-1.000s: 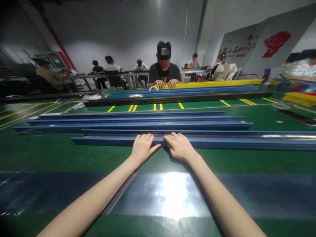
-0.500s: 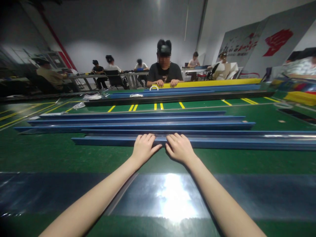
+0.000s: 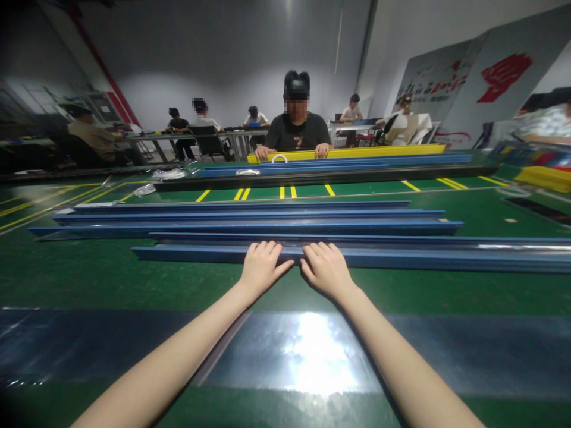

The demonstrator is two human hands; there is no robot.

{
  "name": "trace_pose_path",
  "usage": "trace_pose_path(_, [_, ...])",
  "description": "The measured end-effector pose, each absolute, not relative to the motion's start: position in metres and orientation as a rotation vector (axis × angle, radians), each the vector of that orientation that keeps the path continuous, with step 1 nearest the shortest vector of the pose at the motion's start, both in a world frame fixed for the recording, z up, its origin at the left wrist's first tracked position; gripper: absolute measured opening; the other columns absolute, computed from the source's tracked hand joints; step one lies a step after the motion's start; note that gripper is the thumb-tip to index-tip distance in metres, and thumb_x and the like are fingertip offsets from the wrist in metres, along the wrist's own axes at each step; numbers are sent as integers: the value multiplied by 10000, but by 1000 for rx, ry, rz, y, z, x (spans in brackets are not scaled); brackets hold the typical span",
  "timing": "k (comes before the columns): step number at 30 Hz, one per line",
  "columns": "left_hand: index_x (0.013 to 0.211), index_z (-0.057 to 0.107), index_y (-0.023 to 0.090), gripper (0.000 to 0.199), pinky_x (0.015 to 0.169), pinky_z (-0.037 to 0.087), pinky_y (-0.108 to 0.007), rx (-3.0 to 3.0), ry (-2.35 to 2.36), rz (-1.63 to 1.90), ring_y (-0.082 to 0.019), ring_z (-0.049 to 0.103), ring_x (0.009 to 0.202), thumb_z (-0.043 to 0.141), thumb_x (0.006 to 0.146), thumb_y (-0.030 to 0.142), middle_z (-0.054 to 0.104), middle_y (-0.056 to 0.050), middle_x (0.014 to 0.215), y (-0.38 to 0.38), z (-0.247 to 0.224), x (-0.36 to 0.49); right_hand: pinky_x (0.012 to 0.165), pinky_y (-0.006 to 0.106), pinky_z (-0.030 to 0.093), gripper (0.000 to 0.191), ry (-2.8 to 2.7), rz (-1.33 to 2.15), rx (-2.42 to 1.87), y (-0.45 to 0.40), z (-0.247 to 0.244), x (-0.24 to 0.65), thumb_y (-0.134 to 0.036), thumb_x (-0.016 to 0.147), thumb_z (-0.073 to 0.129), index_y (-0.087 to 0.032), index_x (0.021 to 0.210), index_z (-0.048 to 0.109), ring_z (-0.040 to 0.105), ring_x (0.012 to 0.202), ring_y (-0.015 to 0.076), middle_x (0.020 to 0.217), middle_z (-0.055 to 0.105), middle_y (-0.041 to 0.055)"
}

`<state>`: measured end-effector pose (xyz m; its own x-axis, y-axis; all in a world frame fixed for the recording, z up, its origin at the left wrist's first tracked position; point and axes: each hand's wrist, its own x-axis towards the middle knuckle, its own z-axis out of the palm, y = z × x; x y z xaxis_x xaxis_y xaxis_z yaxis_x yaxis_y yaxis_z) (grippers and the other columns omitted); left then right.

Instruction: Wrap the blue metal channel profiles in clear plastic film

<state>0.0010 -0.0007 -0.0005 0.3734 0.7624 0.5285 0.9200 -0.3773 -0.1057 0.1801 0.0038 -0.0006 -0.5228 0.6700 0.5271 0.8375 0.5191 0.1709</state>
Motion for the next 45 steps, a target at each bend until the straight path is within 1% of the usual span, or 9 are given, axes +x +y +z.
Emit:
trace_pose_path(24, [882, 572, 163, 381, 697, 314, -346, -2260, -1480, -533, -219, 514, 810, 434, 816, 512, 609, -68, 852, -1, 0, 1, 660, 306, 233, 260, -2383, -561, -1250, 4, -1, 181, -296, 863, 361, -150, 900, 573, 463, 749, 180, 809, 608, 67])
trace_pose_path(35, [856, 574, 176, 354, 692, 314, -347, -2260, -1469, -557, -223, 515, 801, 451, 809, 504, 609, -74, 835, -1, -1, 0, 653, 308, 226, 265, -2384, -547, -1247, 4, 0, 181, -291, 863, 352, -152, 889, 576, 455, 751, 183, 820, 606, 73])
trace_pose_path(41, [893, 547, 161, 371, 696, 313, -340, -2258, -1496, -564, -224, 519, 805, 464, 800, 511, 606, -68, 837, -1, 0, 1, 655, 305, 226, 263, -2379, -553, -1236, 4, -1, 181, -288, 863, 354, -149, 897, 575, 457, 750, 180, 817, 606, 73])
trace_pose_path(45, [871, 530, 152, 383, 694, 315, -330, -2249, -1522, -562, -216, 522, 787, 483, 786, 523, 607, -64, 819, -1, 0, 1, 656, 304, 227, 262, -2380, -555, -1239, 4, -1, 181, -291, 863, 354, -151, 896, 574, 457, 748, 180, 806, 604, 67])
